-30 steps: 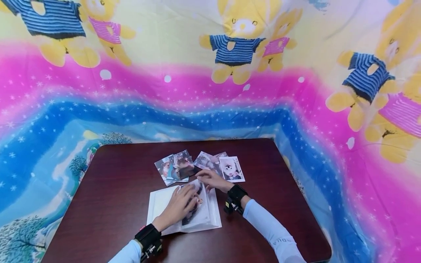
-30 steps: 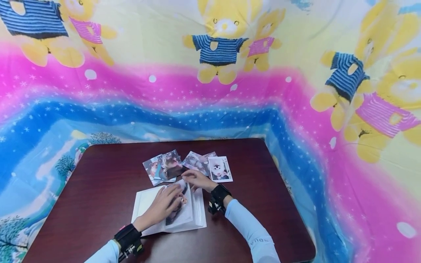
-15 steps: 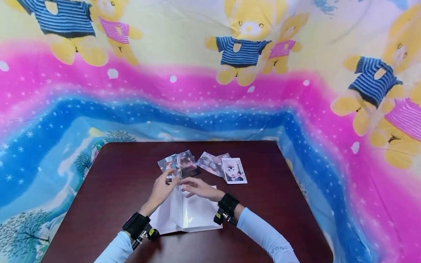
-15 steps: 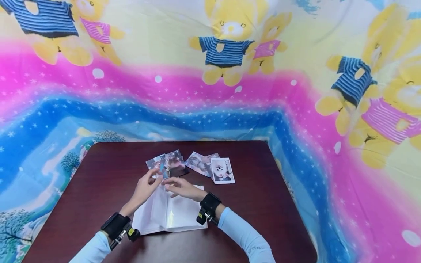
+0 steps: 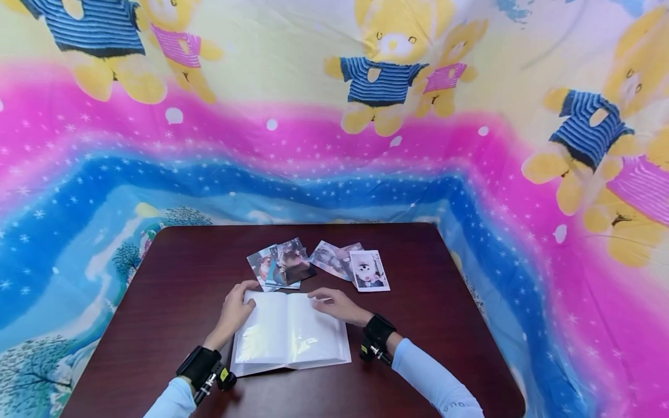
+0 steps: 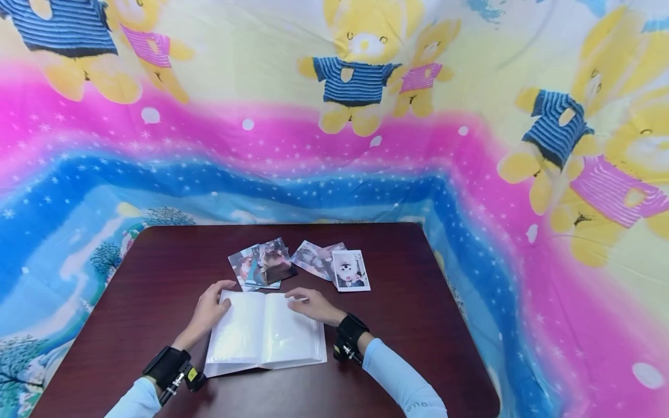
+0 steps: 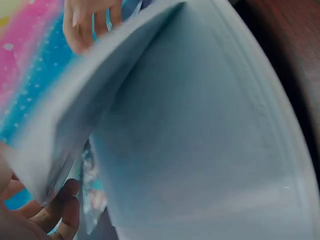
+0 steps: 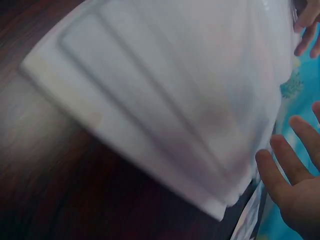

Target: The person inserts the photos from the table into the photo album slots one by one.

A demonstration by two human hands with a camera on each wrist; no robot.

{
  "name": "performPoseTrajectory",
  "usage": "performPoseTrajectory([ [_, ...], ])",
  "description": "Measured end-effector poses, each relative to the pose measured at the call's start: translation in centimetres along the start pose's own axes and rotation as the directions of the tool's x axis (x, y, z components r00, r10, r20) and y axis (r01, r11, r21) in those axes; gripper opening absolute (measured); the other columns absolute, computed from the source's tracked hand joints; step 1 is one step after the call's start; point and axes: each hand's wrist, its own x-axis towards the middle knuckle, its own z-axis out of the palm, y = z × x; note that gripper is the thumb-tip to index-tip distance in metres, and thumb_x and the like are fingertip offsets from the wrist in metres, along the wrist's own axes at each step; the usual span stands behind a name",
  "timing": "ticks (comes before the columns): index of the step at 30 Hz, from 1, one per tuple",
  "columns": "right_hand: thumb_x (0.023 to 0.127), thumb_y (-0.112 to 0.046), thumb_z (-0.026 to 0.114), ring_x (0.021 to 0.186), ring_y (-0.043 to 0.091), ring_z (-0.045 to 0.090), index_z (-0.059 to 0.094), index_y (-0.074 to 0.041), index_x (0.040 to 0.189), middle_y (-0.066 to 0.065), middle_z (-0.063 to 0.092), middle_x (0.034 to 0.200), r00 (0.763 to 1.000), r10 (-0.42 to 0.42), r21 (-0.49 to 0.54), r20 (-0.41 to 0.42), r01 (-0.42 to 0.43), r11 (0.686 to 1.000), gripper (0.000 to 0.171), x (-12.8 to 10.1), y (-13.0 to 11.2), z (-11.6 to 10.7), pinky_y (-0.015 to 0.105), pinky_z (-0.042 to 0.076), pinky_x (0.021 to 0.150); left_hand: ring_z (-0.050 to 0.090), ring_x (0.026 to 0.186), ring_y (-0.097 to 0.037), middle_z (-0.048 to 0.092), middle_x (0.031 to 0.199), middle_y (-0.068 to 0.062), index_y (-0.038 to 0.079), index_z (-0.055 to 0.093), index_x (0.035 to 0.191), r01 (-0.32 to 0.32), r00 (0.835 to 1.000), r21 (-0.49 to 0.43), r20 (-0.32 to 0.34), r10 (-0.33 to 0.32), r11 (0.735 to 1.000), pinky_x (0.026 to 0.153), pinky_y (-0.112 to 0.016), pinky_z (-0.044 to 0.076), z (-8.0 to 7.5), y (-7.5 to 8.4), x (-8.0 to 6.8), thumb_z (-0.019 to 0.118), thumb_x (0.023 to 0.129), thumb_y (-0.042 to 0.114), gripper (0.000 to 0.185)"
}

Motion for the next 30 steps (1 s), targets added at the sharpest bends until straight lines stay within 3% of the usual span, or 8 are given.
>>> performPoseTrajectory([
  [5, 0.1, -0.018, 0.06, 0.128, 0.031, 0.049, 0.06, 0.0, 0.129, 0.015, 0.056, 0.138, 0.998, -0.052, -0.193, -0.036, 0.044, 0.98, 0.035, -1.4, 1.5, -0.4, 0.044, 0.039, 0.106, 0.054, 0.113, -0.045, 0.057, 0.12, -0.027, -0.005, 0.061, 0.121, 0.024, 0.998, 0.026, 0.053, -0.025, 0.999, 0.09, -0.059, 0.042, 0.6, -1.2, -0.7, 0.054, 0.084, -0.014, 0.039],
  [7, 0.099, -0.018, 0.061, 0.131, 0.032, 0.046, 0.06, -0.001, 0.13, 0.017, 0.053, 0.141, 0.998, -0.056, -0.249, -0.033, 0.046, 0.968, 0.036, -1.9, 2.0, -0.3, 0.048, 0.036, 0.108, 0.054, 0.112, -0.046, 0.057, 0.117, -0.027, -0.005, 0.064, 0.118, -0.012, 0.999, 0.061, 0.046, 0.009, 0.998, 0.091, -0.06, 0.043, 1.1, -1.5, -0.9, 0.054, 0.084, -0.015, 0.037],
  [9, 0.098, -0.018, 0.063, 0.132, 0.033, 0.044, 0.059, -0.001, 0.132, 0.017, 0.052, 0.143, 0.999, -0.045, -0.27, -0.026, 0.037, 0.962, 0.038, -2.1, 2.3, -0.2, 0.05, 0.033, 0.109, 0.053, 0.114, -0.048, 0.06, 0.114, -0.027, -0.006, 0.066, 0.113, -0.088, 0.996, 0.118, 0.022, 0.086, 0.989, 0.092, -0.062, 0.043, 1.8, -1.8, -1.2, 0.055, 0.081, -0.016, 0.035],
  [14, 0.097, -0.021, 0.064, 0.135, 0.031, 0.039, 0.06, -0.005, 0.134, 0.013, 0.048, 0.147, 1.0, 0.02, -0.31, -0.01, -0.022, 0.951, 0.04, -2.6, 3.0, 0.2, 0.048, 0.031, 0.11, 0.052, 0.118, -0.05, 0.064, 0.109, -0.023, -0.005, 0.069, 0.107, -0.27, 0.957, 0.315, -0.012, 0.288, 0.91, 0.091, -0.065, 0.043, 3.5, -2.6, -1.9, 0.06, 0.074, -0.018, 0.036],
  [18, 0.097, -0.023, 0.065, 0.135, 0.028, 0.038, 0.061, -0.007, 0.133, 0.01, 0.046, 0.149, 0.999, 0.047, -0.327, -0.01, -0.047, 0.944, 0.04, -2.8, 3.1, 0.4, 0.046, 0.032, 0.11, 0.055, 0.113, -0.043, 0.065, 0.109, -0.02, -0.005, 0.069, 0.11, -0.312, 0.94, 0.401, -0.003, 0.342, 0.861, 0.09, -0.061, 0.043, 4.1, -2.9, -2.1, 0.062, 0.075, -0.016, 0.037],
  [25, 0.097, -0.02, 0.064, 0.137, 0.028, 0.035, 0.062, -0.008, 0.131, 0.01, 0.045, 0.149, 0.999, 0.039, -0.344, -0.013, -0.042, 0.938, 0.036, -2.9, 2.8, 0.5, 0.047, 0.03, 0.111, 0.059, 0.102, -0.043, 0.064, 0.102, -0.023, -0.008, 0.069, 0.103, -0.324, 0.923, 0.395, -0.067, 0.378, 0.86, 0.084, -0.057, 0.045, 4.5, -1.7, -0.4, 0.06, 0.077, -0.013, 0.027],
  [30, 0.096, -0.019, 0.065, 0.137, 0.03, 0.035, 0.064, -0.008, 0.128, 0.011, 0.046, 0.149, 0.999, 0.044, -0.334, -0.018, -0.047, 0.941, 0.034, -2.9, 2.6, 0.6, 0.049, 0.029, 0.111, 0.06, 0.087, -0.042, 0.064, 0.094, -0.021, -0.006, 0.069, 0.105, -0.281, 0.933, 0.361, -0.115, 0.341, 0.889, 0.069, -0.054, 0.046, 5.9, -0.1, 2.4, 0.065, 0.084, -0.003, 0.021],
])
